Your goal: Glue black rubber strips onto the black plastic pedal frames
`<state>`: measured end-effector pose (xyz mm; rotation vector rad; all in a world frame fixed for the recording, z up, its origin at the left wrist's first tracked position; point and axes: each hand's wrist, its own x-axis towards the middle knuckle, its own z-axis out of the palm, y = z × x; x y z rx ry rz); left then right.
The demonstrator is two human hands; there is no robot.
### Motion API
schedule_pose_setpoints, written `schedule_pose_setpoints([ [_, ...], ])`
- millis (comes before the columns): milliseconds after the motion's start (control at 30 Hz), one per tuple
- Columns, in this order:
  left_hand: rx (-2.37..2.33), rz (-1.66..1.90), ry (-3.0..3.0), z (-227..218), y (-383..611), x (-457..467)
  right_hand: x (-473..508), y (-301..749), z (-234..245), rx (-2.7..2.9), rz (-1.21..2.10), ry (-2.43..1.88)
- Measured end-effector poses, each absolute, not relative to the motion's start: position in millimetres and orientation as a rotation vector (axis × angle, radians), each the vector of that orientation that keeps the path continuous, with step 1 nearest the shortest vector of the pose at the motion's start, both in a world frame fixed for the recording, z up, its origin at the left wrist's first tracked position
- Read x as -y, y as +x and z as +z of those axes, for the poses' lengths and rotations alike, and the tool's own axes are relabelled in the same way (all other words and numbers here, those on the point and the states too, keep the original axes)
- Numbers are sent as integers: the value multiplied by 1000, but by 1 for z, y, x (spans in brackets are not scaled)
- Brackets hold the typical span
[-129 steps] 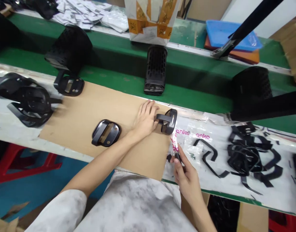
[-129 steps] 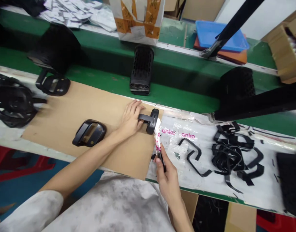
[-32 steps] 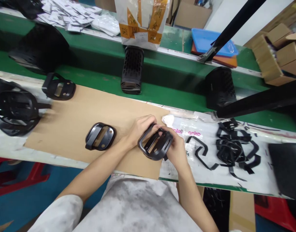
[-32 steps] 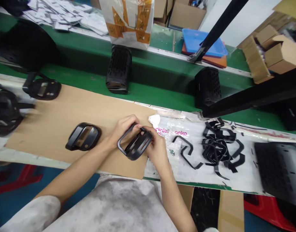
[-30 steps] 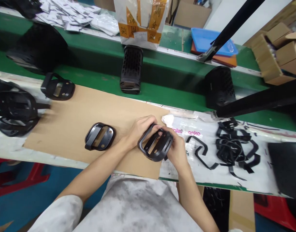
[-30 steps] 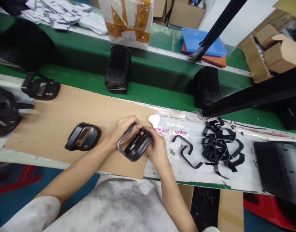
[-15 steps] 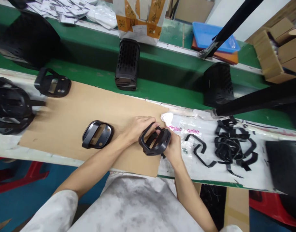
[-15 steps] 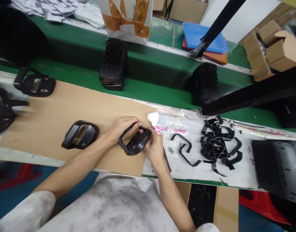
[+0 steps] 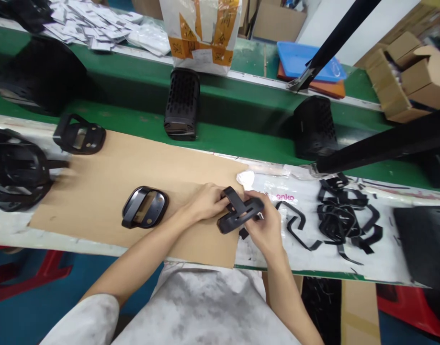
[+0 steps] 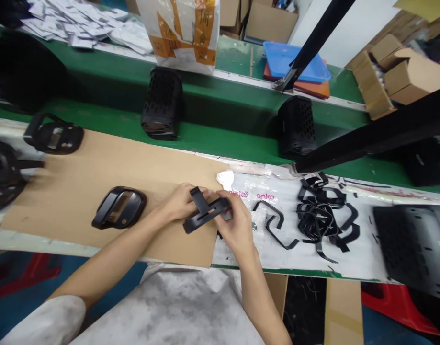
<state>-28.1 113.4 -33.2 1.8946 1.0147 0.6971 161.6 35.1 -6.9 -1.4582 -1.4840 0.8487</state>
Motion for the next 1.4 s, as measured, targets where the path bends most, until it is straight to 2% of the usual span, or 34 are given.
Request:
schedule_pose_setpoints([
  [100,-886,725,1796,-23,-32,-113,-38,156,-6,1152,1035,-1439],
  [267,-841,1012,1652,-24,-35,-115,-41,142,-3,497,1657,-1195],
  [433,-892,1076,1956,-35,-33,-121,-30,122,-3,348,1947,-1098],
  [567,-961,1079,1980,-38,-33,-124,-22,114,-5,338,1991,-1048],
  [733,-884,1057,2001,-35,-35,-126,-20,121,-12,670,1903,-1077],
  [933,-722,890,2020,-35,-35,-124,-18,138,-14,1039,1318,-1332],
  [1033,-708,746,2088,-37,-32,-121,-18,145,-14,1096,1172,-1392],
  [1300,-1144,793,2268,-35,-34,-121,-33,127,-21,728,1570,-1272],
  [1400,-1241,828,2299,-44,-38,-128,-34,129,-18,750,1637,-1285],
])
